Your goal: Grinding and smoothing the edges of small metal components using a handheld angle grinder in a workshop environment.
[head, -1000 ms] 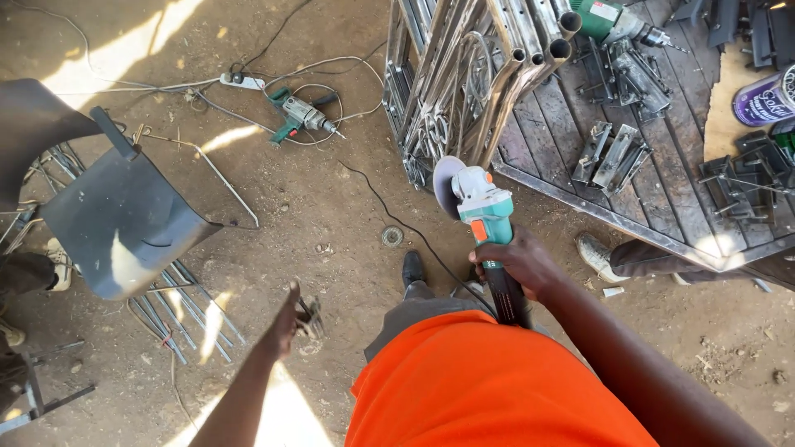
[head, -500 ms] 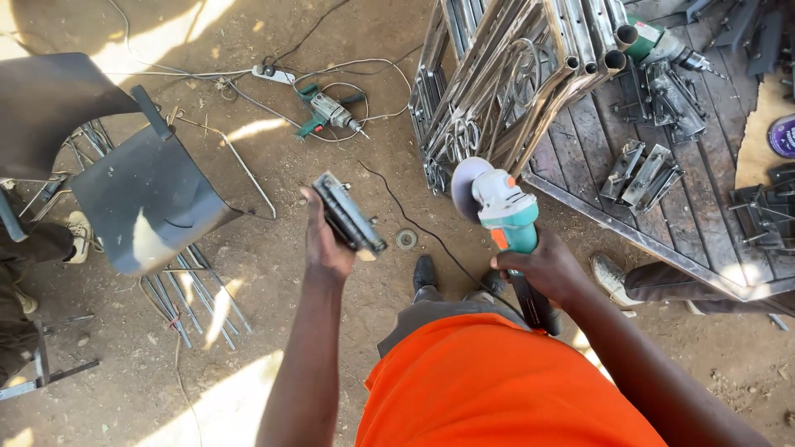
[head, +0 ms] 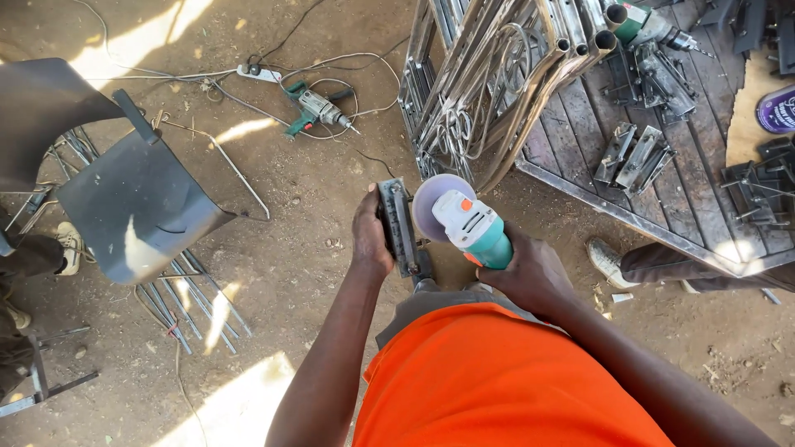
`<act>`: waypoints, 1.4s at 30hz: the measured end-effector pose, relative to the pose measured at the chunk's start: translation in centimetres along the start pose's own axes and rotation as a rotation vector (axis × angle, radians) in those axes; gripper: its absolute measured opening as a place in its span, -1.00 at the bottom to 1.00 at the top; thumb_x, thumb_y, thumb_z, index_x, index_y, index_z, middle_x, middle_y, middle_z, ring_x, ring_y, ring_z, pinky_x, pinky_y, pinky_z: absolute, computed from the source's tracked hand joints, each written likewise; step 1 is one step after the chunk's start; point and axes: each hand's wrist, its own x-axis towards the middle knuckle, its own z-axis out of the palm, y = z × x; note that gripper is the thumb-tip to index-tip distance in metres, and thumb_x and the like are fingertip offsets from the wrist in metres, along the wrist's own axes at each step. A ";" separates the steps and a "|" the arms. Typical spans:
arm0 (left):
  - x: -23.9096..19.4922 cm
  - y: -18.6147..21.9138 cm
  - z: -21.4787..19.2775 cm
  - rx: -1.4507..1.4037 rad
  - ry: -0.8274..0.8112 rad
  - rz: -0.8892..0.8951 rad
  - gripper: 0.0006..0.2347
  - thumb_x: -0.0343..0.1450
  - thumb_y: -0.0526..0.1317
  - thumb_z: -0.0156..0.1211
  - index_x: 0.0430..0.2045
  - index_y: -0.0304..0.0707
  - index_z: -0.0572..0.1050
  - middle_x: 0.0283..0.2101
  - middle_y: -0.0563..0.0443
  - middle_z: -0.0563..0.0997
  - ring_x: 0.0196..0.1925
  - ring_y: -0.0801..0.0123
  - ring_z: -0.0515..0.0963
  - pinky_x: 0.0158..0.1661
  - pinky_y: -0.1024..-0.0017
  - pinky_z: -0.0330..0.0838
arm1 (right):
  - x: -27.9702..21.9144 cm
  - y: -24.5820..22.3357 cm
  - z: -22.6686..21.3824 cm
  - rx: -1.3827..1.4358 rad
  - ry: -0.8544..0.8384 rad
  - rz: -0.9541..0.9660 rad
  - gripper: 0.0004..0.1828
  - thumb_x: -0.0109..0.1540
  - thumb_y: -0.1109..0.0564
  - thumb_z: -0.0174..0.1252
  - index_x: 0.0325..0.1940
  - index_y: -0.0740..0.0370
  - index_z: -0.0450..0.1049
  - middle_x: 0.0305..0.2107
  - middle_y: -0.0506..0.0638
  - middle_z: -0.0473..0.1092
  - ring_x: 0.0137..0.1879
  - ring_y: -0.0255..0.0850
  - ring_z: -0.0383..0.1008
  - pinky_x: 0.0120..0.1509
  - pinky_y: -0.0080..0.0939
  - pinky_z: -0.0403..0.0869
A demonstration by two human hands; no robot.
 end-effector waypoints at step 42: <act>2.4 -4.2 -3.5 0.166 -0.082 -0.190 -0.83 0.32 -0.11 0.36 -0.26 0.01 0.64 -0.24 -0.16 0.63 -0.15 0.07 0.65 -0.22 0.20 0.55 | 0.8 1.8 0.7 -0.066 0.140 -0.020 -0.34 0.01 -0.24 0.37 0.07 0.08 0.41 -0.18 0.30 0.54 0.04 0.42 0.51 0.10 0.43 0.45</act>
